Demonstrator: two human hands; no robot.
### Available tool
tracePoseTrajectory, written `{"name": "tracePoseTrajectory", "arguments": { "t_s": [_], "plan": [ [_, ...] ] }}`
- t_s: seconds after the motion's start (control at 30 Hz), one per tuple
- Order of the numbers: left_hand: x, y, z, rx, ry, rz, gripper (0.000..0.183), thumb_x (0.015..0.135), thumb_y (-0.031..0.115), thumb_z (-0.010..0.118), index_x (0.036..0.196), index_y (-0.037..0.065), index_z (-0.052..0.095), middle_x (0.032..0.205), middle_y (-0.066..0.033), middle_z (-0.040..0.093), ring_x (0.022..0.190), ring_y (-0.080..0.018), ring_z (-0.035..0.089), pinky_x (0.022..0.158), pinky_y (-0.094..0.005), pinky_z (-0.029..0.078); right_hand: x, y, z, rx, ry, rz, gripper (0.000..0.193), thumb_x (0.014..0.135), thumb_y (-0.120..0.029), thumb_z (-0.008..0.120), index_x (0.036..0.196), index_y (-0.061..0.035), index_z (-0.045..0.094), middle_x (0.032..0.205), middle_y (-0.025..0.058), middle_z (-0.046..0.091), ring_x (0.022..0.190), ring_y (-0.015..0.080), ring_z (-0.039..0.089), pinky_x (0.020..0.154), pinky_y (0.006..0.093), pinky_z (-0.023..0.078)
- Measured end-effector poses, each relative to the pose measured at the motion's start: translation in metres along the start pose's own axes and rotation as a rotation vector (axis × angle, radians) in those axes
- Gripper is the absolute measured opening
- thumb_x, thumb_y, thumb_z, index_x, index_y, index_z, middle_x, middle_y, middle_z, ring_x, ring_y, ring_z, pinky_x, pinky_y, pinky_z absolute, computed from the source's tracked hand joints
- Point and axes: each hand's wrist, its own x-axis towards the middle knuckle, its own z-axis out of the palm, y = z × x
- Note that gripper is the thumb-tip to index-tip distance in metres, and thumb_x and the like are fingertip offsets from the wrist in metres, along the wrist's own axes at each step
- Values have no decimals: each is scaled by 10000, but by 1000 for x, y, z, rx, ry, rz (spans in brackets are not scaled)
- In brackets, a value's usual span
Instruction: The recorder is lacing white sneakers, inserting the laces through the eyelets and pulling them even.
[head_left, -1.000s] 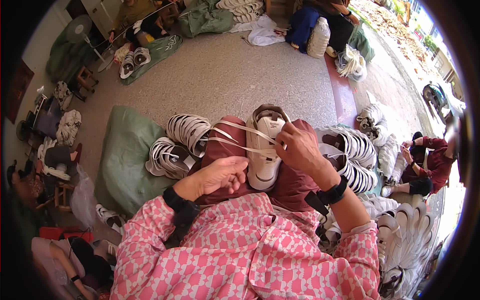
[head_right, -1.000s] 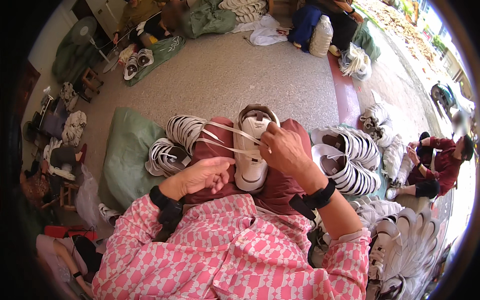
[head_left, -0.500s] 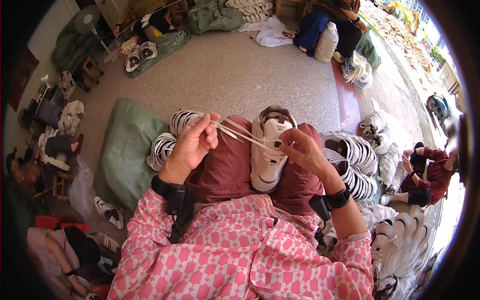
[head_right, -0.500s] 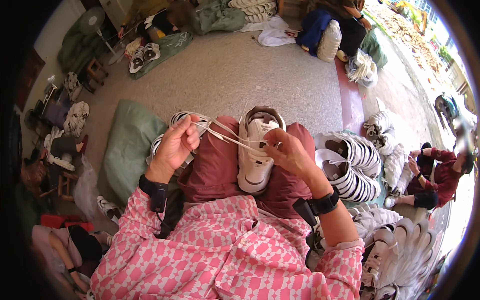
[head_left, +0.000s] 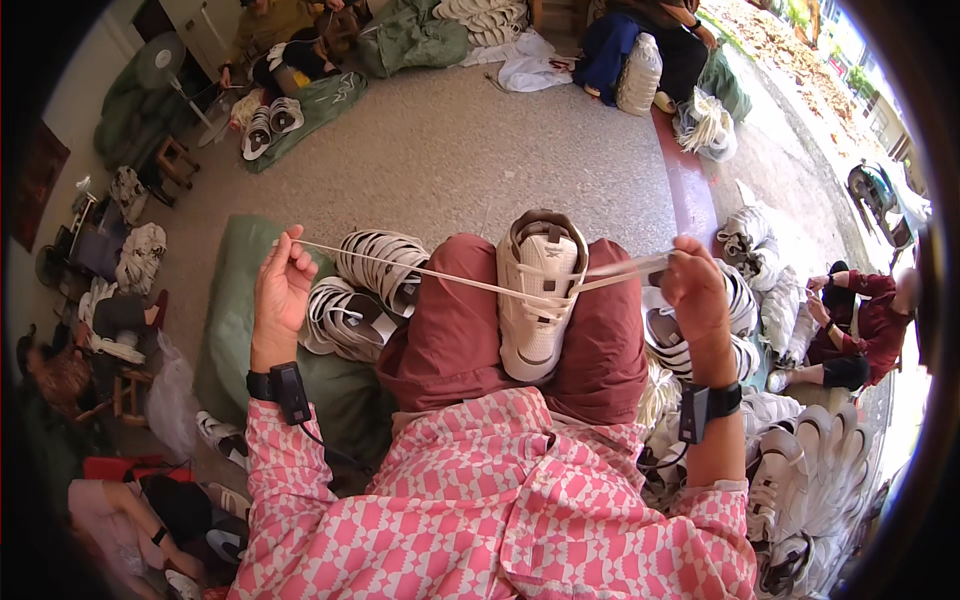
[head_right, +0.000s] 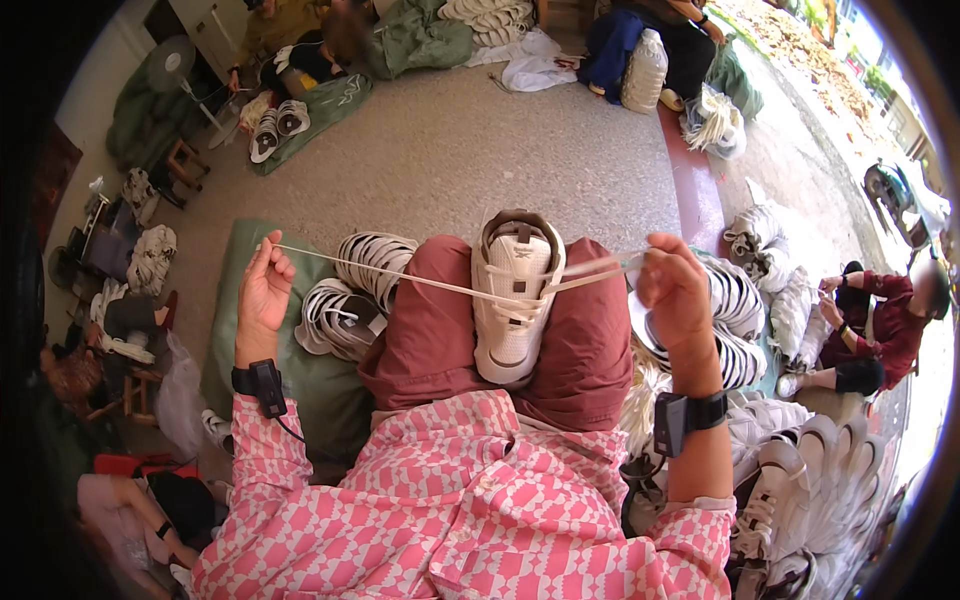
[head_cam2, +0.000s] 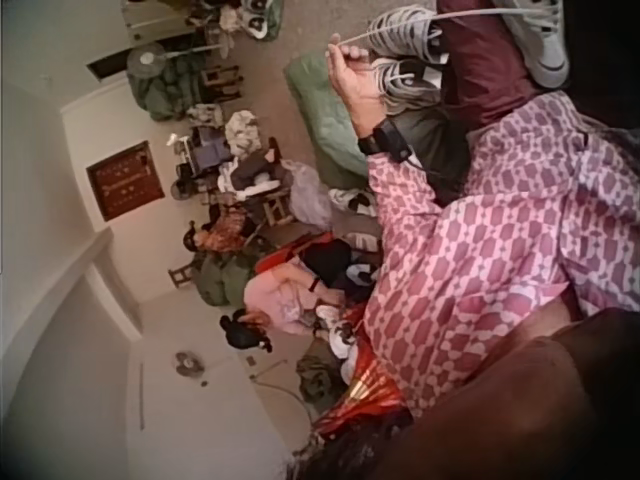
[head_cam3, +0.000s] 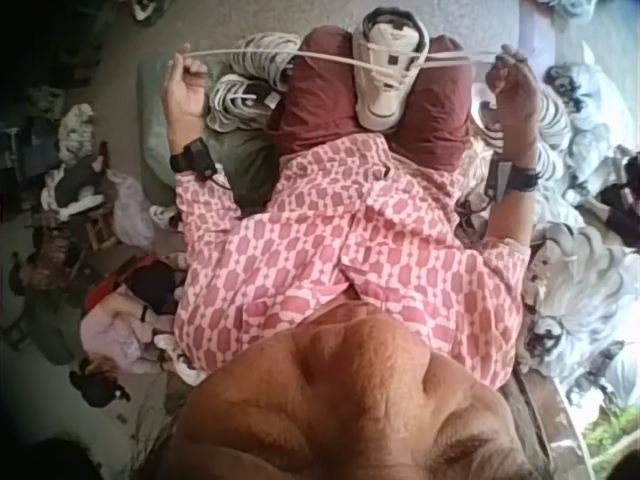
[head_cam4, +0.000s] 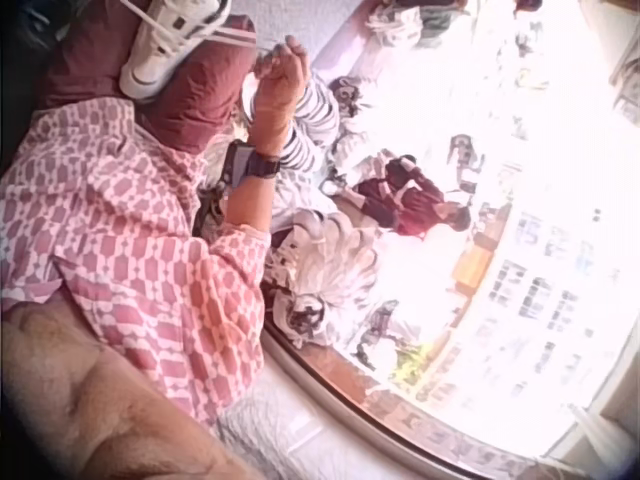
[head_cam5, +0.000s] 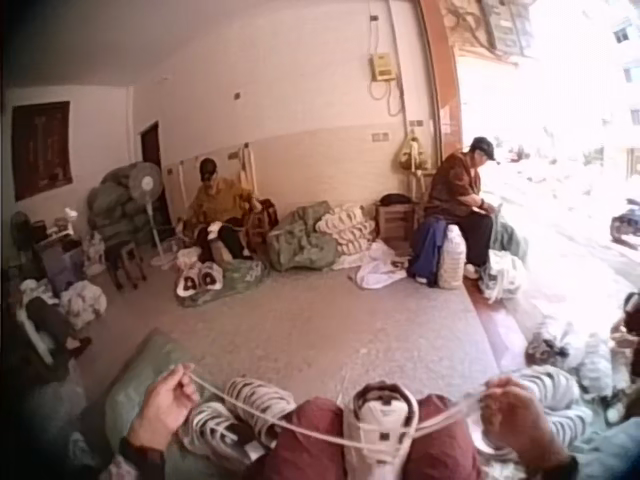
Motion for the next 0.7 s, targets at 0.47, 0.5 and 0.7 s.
{"name": "tracePoseTrajectory", "arguments": {
  "t_s": [0.47, 0.5, 0.7],
  "plan": [
    [27, 25, -93, -332, 96, -29, 313, 988, 243, 558, 1199, 12, 575, 806, 10, 545, 660, -68, 492, 543, -208, 422, -80, 6, -135, -820, 489, 206, 307, 904, -166, 568, 1126, 46, 570, 825, 123, 692, 470, 137, 610, 352, 218, 412],
    [25, 26, -84, -267, 37, -18, 304, 992, 244, 551, 1185, 10, 576, 720, 30, 484, 576, -51, 429, 467, -208, 342, -76, 10, -119, -728, 436, 220, 289, 913, -176, 579, 1108, 37, 582, 810, 116, 690, 456, 122, 586, 358, 211, 406],
    [2, -7, 31, 304, -6, -60, 280, 1002, 279, 530, 1062, 23, 626, 508, 91, 280, 406, -2, 223, 373, -198, 164, -46, 23, -13, -631, 30, 282, 219, 938, -194, 598, 1039, 0, 616, 720, 67, 667, 456, 88, 552, 395, 198, 395]
  ]
}}
